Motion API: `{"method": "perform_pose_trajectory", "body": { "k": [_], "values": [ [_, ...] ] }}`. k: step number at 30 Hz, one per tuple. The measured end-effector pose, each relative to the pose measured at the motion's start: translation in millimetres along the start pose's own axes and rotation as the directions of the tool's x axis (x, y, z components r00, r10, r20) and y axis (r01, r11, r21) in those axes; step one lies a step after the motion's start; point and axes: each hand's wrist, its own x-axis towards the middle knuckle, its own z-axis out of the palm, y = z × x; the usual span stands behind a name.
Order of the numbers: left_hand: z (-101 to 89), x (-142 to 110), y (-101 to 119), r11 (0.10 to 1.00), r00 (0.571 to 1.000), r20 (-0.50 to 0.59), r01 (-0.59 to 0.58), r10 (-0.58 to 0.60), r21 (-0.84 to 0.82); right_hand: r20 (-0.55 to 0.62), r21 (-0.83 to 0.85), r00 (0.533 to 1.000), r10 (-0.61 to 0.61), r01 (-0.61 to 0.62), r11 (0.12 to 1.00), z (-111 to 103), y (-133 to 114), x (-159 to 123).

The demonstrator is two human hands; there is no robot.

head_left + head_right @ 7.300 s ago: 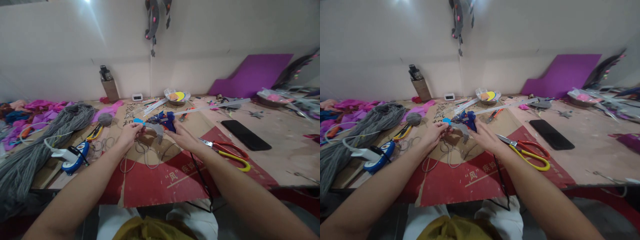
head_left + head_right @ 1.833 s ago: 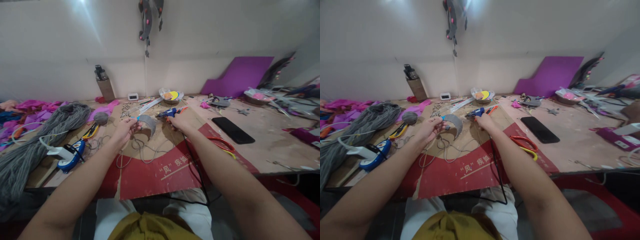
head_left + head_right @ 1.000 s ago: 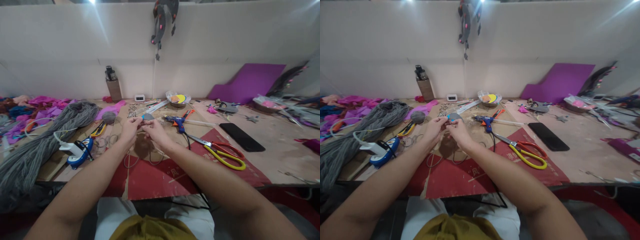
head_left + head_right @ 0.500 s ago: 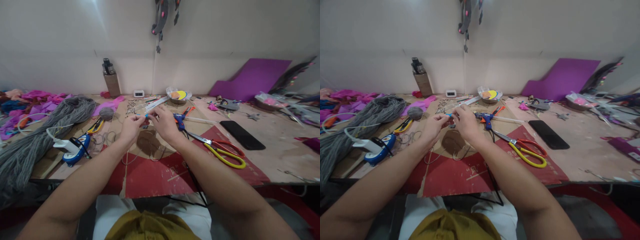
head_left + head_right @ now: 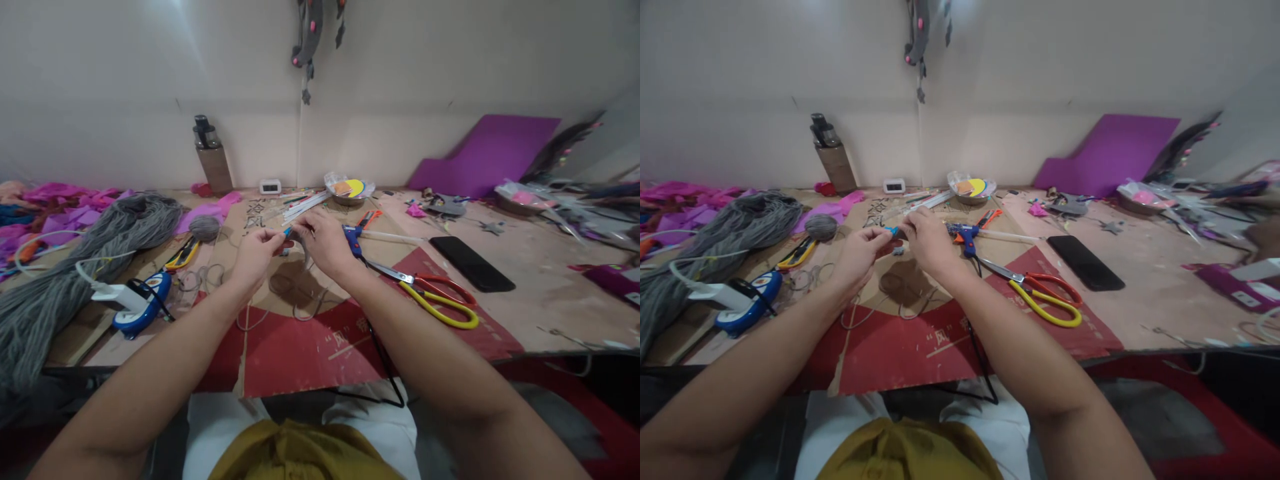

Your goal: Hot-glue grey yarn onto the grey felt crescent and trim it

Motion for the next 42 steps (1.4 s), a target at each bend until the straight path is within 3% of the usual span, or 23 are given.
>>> {"method": "perform_pose_trajectory", "body": {
  "k": [11, 18, 30, 42],
  "values": [
    [-2.0, 1, -3, 0.994, 0.997, 0.031, -0.074, 0.072, 0.077, -0.046, 0.077, 0.998, 0.03, -0.027, 0.997, -1, 4, 1],
    [-2.7, 2, 2, 0.987, 0.994, 0.079, -0.091, 0.081, 0.134, 0.046, 0.18, 0.991, 0.129, -0.135, 0.974, -6, 5, 1],
    [3.5, -7, 15, 0.997, 0.987, 0.149, 0.07, -0.066, -0.021, 0.028, 0.264, 0.994, 0.11, -0.113, 0.958, -3, 10, 1],
    [2.8, -7, 18, 0.998, 0.987, 0.15, 0.058, -0.053, -0.029, 0.046, 0.329, 0.988, 0.145, -0.152, 0.932, -2, 11, 1]
  ]
}}
